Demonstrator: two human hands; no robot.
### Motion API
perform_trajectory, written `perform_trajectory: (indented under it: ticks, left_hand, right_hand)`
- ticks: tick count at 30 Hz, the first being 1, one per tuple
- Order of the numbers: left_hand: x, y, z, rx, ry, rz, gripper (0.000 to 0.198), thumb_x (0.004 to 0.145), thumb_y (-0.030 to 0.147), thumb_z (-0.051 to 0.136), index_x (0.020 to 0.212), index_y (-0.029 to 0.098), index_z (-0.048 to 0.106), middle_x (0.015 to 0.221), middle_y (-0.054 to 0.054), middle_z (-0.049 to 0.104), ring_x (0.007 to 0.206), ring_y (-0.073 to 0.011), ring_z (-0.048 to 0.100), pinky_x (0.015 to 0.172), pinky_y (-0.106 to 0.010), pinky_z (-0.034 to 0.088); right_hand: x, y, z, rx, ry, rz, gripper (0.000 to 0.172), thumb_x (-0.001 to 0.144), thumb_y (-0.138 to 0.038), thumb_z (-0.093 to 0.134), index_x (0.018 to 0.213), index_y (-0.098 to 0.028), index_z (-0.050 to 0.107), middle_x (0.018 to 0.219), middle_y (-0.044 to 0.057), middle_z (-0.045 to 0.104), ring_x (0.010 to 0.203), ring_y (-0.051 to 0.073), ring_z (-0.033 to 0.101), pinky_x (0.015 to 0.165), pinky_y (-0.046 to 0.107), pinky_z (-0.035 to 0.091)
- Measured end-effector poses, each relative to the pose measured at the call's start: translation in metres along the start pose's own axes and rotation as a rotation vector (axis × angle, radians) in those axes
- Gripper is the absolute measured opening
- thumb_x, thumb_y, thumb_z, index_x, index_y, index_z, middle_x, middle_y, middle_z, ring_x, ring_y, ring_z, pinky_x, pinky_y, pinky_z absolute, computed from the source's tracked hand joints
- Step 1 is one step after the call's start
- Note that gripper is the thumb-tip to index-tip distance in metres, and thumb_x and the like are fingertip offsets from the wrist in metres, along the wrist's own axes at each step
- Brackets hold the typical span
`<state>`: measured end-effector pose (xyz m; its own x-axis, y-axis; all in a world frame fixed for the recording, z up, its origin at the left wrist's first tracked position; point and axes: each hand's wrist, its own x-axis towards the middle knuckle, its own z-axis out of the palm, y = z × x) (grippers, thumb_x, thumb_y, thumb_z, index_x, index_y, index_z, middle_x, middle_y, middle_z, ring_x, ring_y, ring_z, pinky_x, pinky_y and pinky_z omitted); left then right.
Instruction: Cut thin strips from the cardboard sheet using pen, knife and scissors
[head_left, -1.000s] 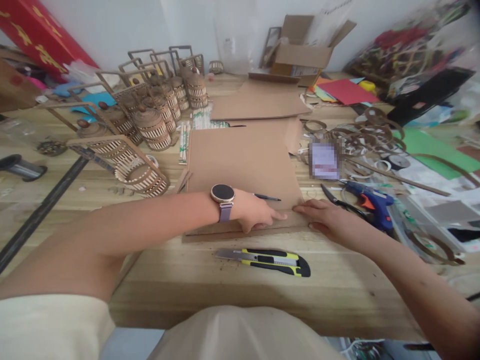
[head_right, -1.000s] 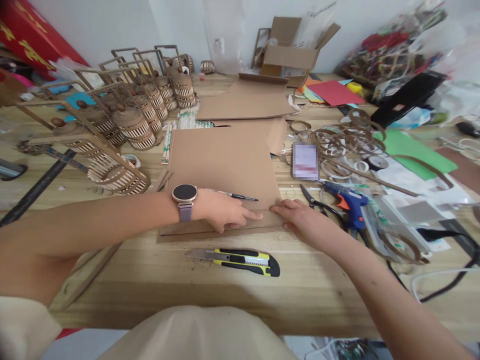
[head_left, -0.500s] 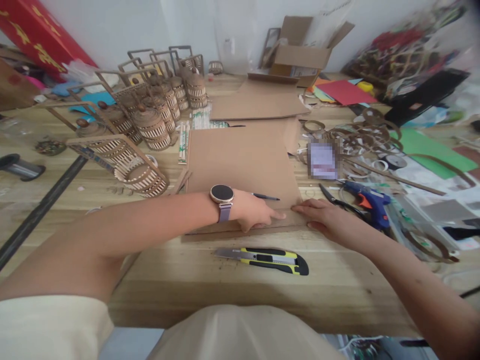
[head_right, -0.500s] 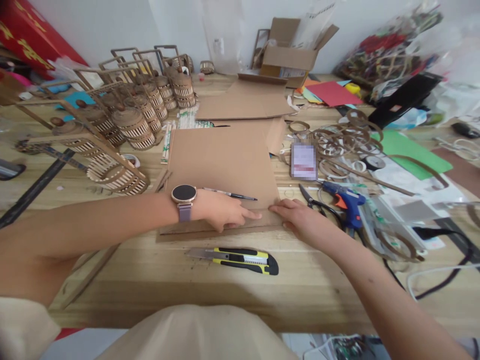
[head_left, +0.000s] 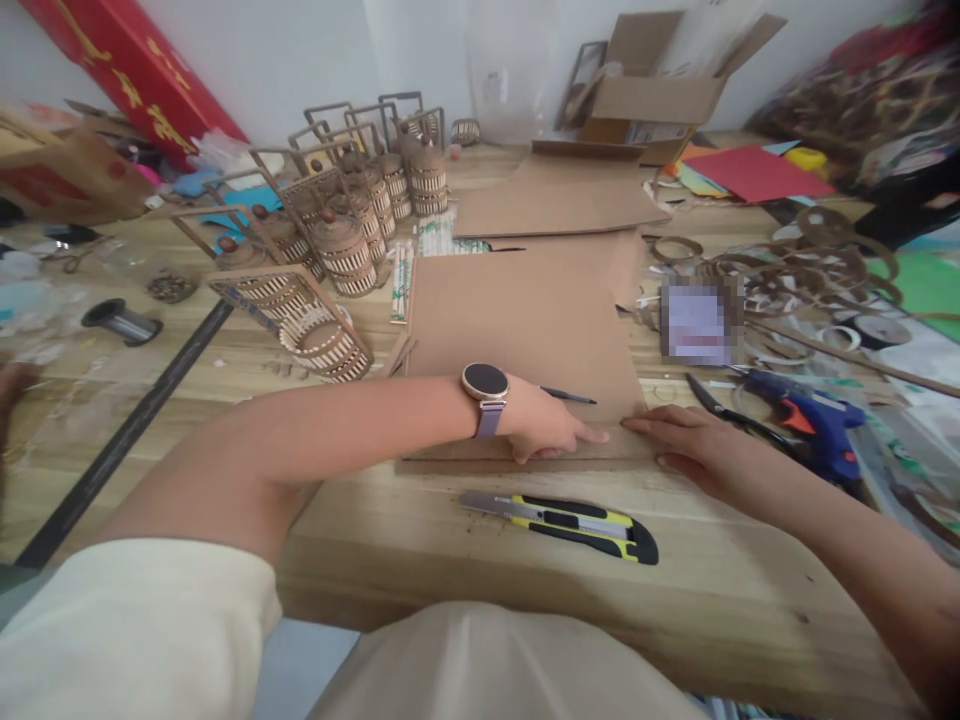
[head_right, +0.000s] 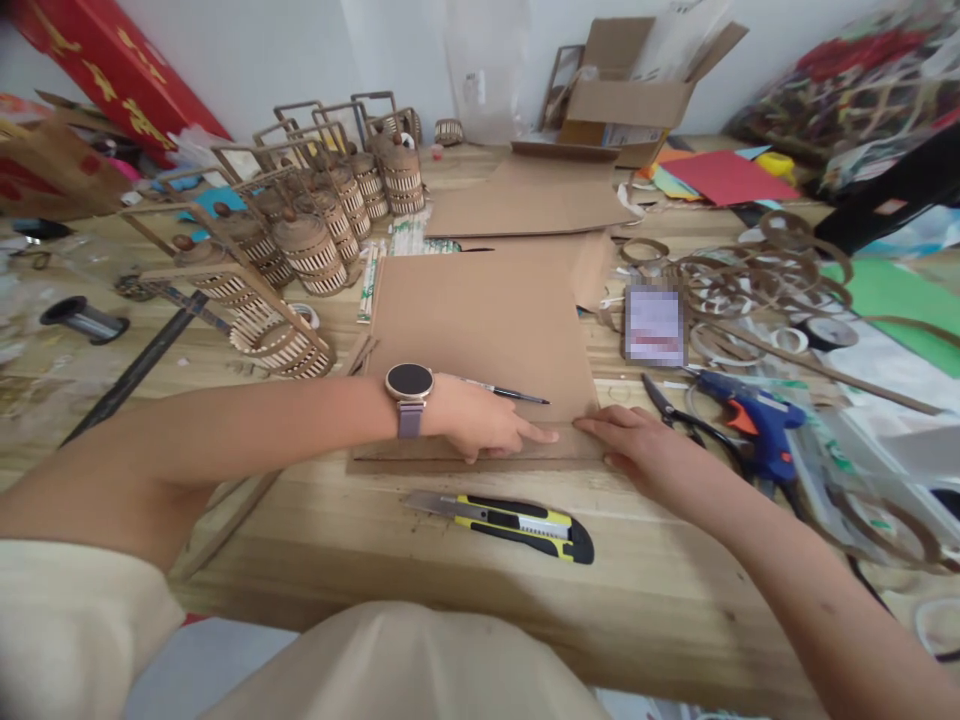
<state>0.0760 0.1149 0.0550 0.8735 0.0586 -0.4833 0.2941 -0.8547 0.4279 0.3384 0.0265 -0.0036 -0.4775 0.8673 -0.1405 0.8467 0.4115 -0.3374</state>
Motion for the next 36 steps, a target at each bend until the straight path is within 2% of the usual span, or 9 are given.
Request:
perform_trajectory:
  ticks: [3, 5, 11, 16, 23, 29, 31, 36]
  left_hand:
    - [0.000, 0.000, -0.001, 0.146, -0.096, 0.051, 0.026, 0.064, -0.004, 0.068, 0.065, 0.018, 0.055, 0.160, 0.015, 0.034, 0.101, -0.0247, 0.061, 0.079, -0.041, 0.047]
    - [-0.001, 0.001, -0.002, 0.183, -0.111, 0.055, 0.025, 0.066, -0.004, 0.067, 0.067, 0.018, 0.054, 0.163, 0.016, 0.029, 0.103, -0.0255, 0.061, 0.077, -0.041, 0.047]
    - [-0.001, 0.002, -0.002, 0.170, -0.095, 0.056, 0.026, 0.063, -0.006, 0.065, 0.069, 0.019, 0.057, 0.161, 0.016, 0.032, 0.104, -0.0253, 0.059, 0.079, -0.042, 0.048]
    - [-0.002, 0.003, -0.003, 0.213, -0.106, 0.061, 0.024, 0.067, -0.002, 0.065, 0.068, 0.019, 0.054, 0.163, 0.016, 0.028, 0.102, -0.0249, 0.060, 0.075, -0.041, 0.048]
    - [-0.001, 0.001, -0.002, 0.187, -0.058, 0.058, 0.023, 0.059, -0.002, 0.065, 0.065, 0.020, 0.060, 0.158, 0.015, 0.039, 0.095, -0.0225, 0.060, 0.079, -0.041, 0.048]
    - [0.003, -0.006, 0.004, 0.280, -0.095, 0.109, 0.016, 0.070, 0.007, 0.067, 0.070, 0.019, 0.056, 0.166, 0.014, 0.023, 0.095, -0.0229, 0.060, 0.075, -0.040, 0.046]
    - [0.003, -0.006, 0.004, 0.275, -0.090, 0.103, 0.017, 0.068, 0.005, 0.066, 0.071, 0.019, 0.058, 0.165, 0.015, 0.025, 0.095, -0.0229, 0.060, 0.075, -0.040, 0.046]
    - [0.000, 0.001, 0.002, 0.206, -0.047, 0.027, 0.024, 0.057, 0.000, 0.064, 0.068, 0.021, 0.065, 0.155, 0.013, 0.044, 0.095, -0.0226, 0.060, 0.082, -0.040, 0.047]
  right_hand:
    - [0.000, 0.000, 0.001, -0.010, -0.003, 0.001, 0.049, 0.085, -0.019, 0.044, 0.128, -0.023, 0.066, 0.124, 0.015, 0.065, 0.116, 0.034, 0.062, 0.098, 0.054, 0.052]
    - [0.000, 0.000, 0.002, -0.023, 0.009, 0.004, 0.049, 0.084, -0.018, 0.044, 0.128, -0.022, 0.066, 0.124, 0.015, 0.065, 0.117, 0.034, 0.062, 0.099, 0.053, 0.052]
    - [0.000, -0.004, 0.000, -0.060, -0.001, -0.004, 0.050, 0.085, -0.016, 0.043, 0.129, -0.020, 0.065, 0.124, 0.015, 0.066, 0.115, 0.033, 0.063, 0.097, 0.052, 0.053]
    - [0.000, -0.009, -0.004, -0.048, 0.001, 0.006, 0.050, 0.084, -0.017, 0.043, 0.129, -0.021, 0.066, 0.125, 0.015, 0.066, 0.116, 0.032, 0.062, 0.098, 0.052, 0.052]
    - [0.000, -0.011, -0.005, -0.040, 0.016, 0.002, 0.049, 0.084, -0.016, 0.045, 0.127, -0.020, 0.067, 0.122, 0.014, 0.067, 0.114, 0.030, 0.063, 0.097, 0.046, 0.053]
    - [-0.001, -0.017, -0.006, -0.063, 0.010, 0.021, 0.053, 0.081, -0.010, 0.045, 0.129, -0.021, 0.065, 0.122, 0.014, 0.067, 0.113, 0.029, 0.063, 0.097, 0.047, 0.053]
    - [-0.002, -0.018, -0.005, -0.074, 0.022, 0.021, 0.054, 0.081, -0.009, 0.045, 0.129, -0.021, 0.065, 0.121, 0.013, 0.067, 0.113, 0.029, 0.063, 0.096, 0.047, 0.053]
    - [-0.003, -0.018, -0.002, -0.108, 0.061, 0.004, 0.052, 0.081, -0.007, 0.046, 0.127, -0.022, 0.066, 0.119, 0.013, 0.068, 0.112, 0.027, 0.064, 0.095, 0.046, 0.054]
